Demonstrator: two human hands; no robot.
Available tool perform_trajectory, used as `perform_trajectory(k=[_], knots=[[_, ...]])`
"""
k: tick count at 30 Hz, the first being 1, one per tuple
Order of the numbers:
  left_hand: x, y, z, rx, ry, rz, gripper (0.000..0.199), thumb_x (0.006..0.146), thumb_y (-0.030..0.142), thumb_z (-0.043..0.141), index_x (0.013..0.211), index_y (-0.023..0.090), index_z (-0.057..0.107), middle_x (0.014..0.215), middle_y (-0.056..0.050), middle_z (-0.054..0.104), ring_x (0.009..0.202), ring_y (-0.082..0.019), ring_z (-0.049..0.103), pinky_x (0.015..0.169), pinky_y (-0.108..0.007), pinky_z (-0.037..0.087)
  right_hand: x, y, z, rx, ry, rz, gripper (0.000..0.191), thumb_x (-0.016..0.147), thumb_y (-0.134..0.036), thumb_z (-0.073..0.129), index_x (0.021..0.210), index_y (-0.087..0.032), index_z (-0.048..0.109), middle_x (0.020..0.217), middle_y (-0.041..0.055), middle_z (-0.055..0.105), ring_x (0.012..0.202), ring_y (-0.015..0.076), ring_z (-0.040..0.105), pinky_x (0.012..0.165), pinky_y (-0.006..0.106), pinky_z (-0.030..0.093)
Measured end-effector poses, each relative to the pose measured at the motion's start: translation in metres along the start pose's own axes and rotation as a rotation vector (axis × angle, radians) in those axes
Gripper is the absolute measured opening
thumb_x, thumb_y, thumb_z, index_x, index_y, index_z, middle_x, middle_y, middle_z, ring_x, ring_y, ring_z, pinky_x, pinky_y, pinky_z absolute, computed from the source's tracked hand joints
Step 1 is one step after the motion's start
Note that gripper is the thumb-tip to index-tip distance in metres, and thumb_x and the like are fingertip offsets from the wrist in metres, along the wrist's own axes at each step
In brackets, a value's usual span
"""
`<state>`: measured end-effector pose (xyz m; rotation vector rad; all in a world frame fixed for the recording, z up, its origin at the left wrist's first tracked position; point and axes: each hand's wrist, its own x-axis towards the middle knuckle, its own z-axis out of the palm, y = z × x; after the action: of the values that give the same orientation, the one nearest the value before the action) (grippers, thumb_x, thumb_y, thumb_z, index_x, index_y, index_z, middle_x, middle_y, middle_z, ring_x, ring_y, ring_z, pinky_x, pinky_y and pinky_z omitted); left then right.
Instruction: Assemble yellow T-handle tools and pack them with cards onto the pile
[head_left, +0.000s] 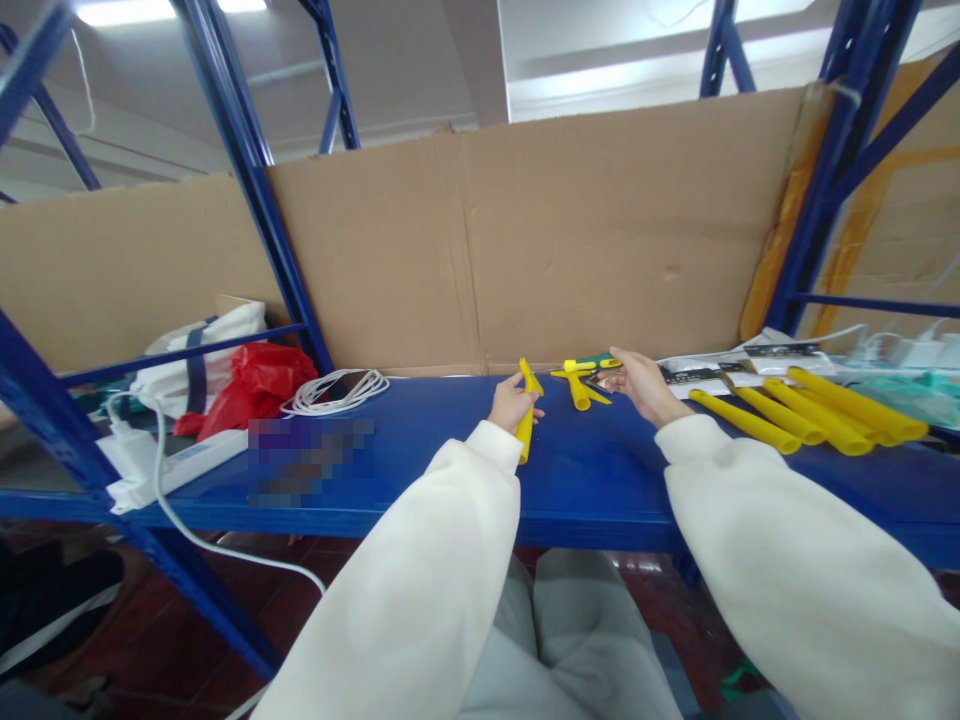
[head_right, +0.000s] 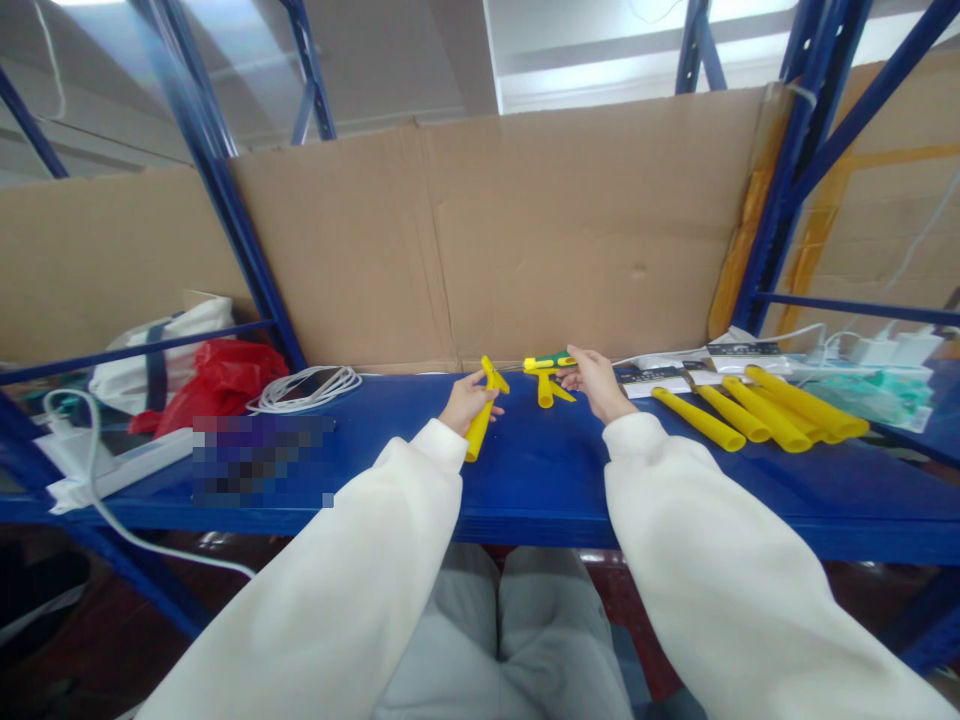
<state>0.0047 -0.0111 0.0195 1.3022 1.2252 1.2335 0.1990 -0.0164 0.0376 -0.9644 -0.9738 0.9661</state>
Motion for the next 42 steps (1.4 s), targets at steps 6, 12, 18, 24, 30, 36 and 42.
perform_trajectory(k=[6,12,18,24,30,36,42], knots=[[-0.0021,0.0022,0.0006,0.004,0.015,-0.006,0.061,0.085,0.014,0.067,0.143,0.018,0.048,0.096,-0.007,0.071,0.044,-0.006,0.059,0.038,-0.015,0.043,0.0001,0.0008,-0.0016,0.025,-0.054,-0.032,0.030,0.090,-0.043,0.063,0.074,-0.018,0.055,0.046,-0.0002,0.058,0.035,0.0085,0.050,0.034,0.016,0.040],[-0.0018,0.0023,0.0003,0.000,0.032,-0.007,0.061,0.084,0.017,0.069,0.142,0.019,0.050,0.093,-0.005,0.072,0.045,-0.006,0.058,0.040,-0.015,0.042,0.0029,-0.0004,-0.0039,0.110,-0.159,-0.015,0.026,0.093,-0.040,0.059,0.077,-0.019,0.055,0.055,0.0012,0.065,0.041,0.0092,0.056,0.043,0.017,0.047],[-0.0035,0.0040,0.0001,0.013,0.055,-0.016,0.061,0.084,0.011,0.066,0.142,0.018,0.049,0.096,-0.006,0.071,0.044,-0.005,0.058,0.039,-0.015,0.043,0.0026,0.0010,-0.0038,0.118,-0.200,-0.009,0.025,0.096,-0.031,0.054,0.075,-0.020,0.052,0.060,0.0004,0.068,0.047,0.0083,0.059,0.051,0.017,0.051],[-0.0023,0.0027,-0.0003,0.023,0.055,-0.014,0.059,0.085,0.009,0.065,0.141,0.019,0.050,0.095,-0.005,0.071,0.045,-0.005,0.058,0.039,-0.014,0.042,0.0041,0.0000,-0.0038,0.093,-0.134,-0.023,0.025,0.088,-0.033,0.066,0.072,-0.019,0.053,0.057,-0.0008,0.063,0.045,0.0079,0.055,0.044,0.017,0.046],[-0.0026,0.0032,-0.0005,0.036,0.057,-0.023,0.061,0.085,0.009,0.065,0.142,0.019,0.049,0.095,-0.005,0.071,0.046,-0.005,0.059,0.039,-0.014,0.042,0.0044,0.0001,-0.0032,0.072,-0.102,-0.014,0.025,0.088,-0.034,0.065,0.072,-0.019,0.053,0.051,-0.0011,0.058,0.041,0.0079,0.050,0.039,0.017,0.041],[-0.0008,0.0016,-0.0009,0.041,0.054,-0.004,0.060,0.083,0.016,0.068,0.140,0.020,0.051,0.094,-0.005,0.071,0.048,-0.006,0.060,0.040,-0.013,0.042,0.0029,0.0022,-0.0063,0.053,-0.156,-0.083,0.034,0.081,-0.048,0.072,0.073,-0.019,0.055,0.049,-0.0029,0.054,0.041,0.0079,0.049,0.039,0.018,0.039],[-0.0029,0.0040,-0.0011,0.040,0.070,-0.009,0.056,0.084,0.008,0.062,0.138,0.017,0.053,0.097,-0.007,0.070,0.045,-0.005,0.058,0.040,-0.015,0.042,0.0009,-0.0008,-0.0036,0.092,-0.185,-0.054,0.025,0.085,-0.036,0.070,0.074,-0.020,0.055,0.058,-0.0002,0.064,0.047,0.0091,0.057,0.046,0.019,0.045]])
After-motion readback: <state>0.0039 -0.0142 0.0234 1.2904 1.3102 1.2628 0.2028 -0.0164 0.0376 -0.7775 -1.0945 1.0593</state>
